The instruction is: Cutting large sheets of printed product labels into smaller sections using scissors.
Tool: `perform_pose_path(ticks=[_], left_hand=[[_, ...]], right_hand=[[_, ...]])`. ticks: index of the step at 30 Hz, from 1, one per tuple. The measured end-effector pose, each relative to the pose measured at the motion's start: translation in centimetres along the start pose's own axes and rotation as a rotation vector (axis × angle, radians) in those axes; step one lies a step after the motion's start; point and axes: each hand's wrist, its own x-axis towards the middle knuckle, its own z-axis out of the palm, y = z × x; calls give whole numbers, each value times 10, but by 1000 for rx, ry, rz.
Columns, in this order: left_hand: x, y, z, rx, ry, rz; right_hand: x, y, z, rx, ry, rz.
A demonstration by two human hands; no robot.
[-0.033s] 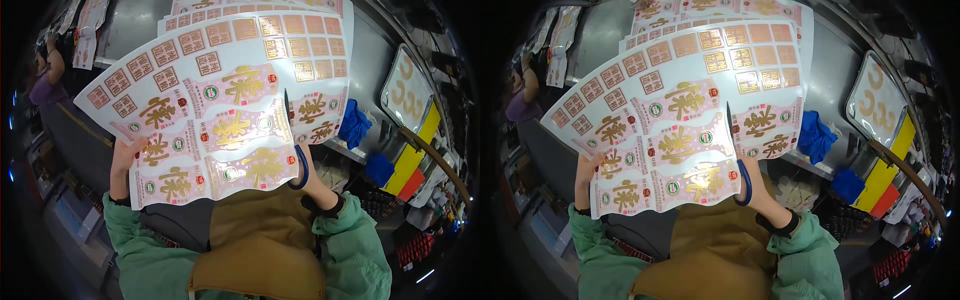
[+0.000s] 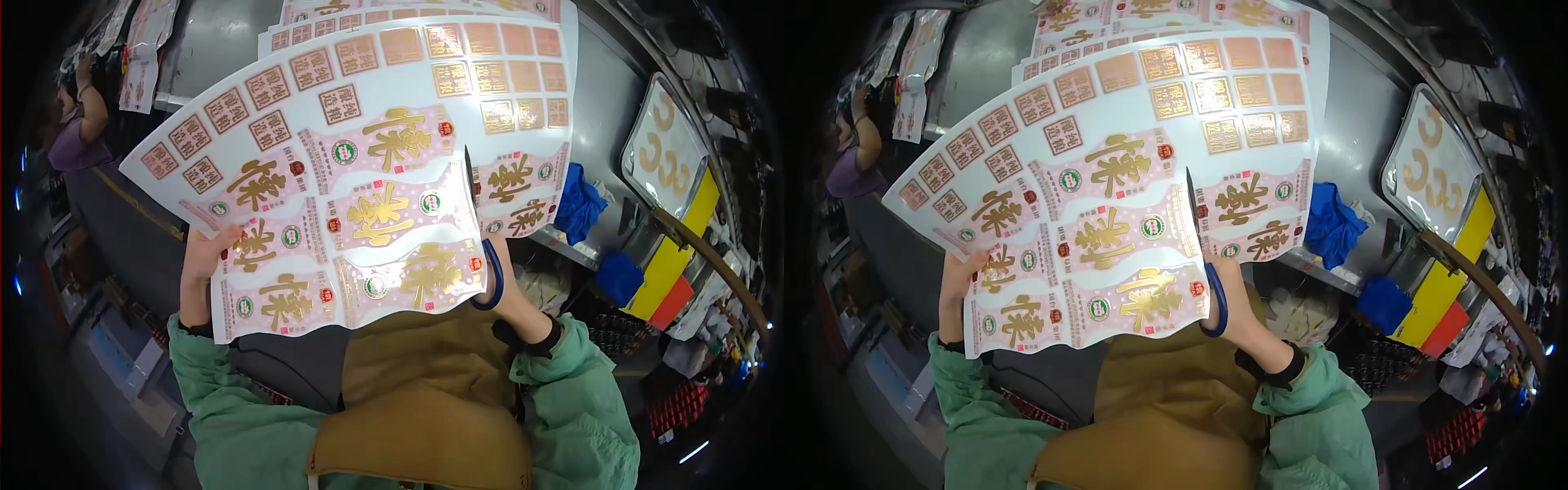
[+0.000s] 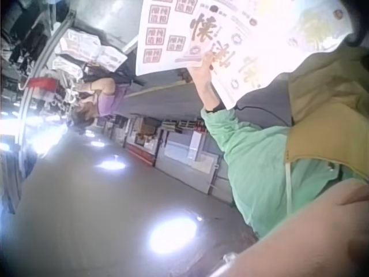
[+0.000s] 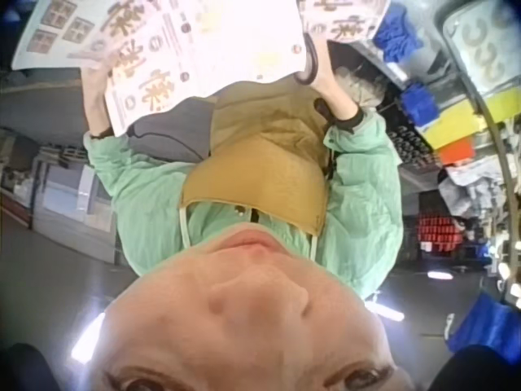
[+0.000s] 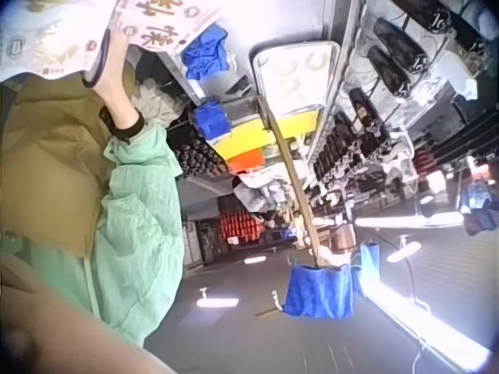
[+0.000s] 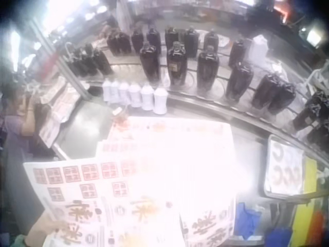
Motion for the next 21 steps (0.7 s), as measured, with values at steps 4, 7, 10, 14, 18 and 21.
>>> perform_pose_path(ticks=[4, 7, 10, 14, 18, 21], left_hand=[[-2, -3, 2, -43, 17, -3], [-3, -2, 4, -99, 13, 37], [-6, 3, 5, -64, 4, 13], [-9, -4, 0, -33, 1, -43], [-11, -1, 1, -17, 8, -12], [-10, 0, -1, -15, -15, -11]], right_hand=[[7, -11, -11, 187, -35, 221], [10, -5, -16, 366, -111, 240], [32, -12, -18, 222, -136, -44], [27, -8, -13, 373, -43, 289], [22, -10, -19, 211, -34, 345], [22, -10, -25, 301, -126, 406]])
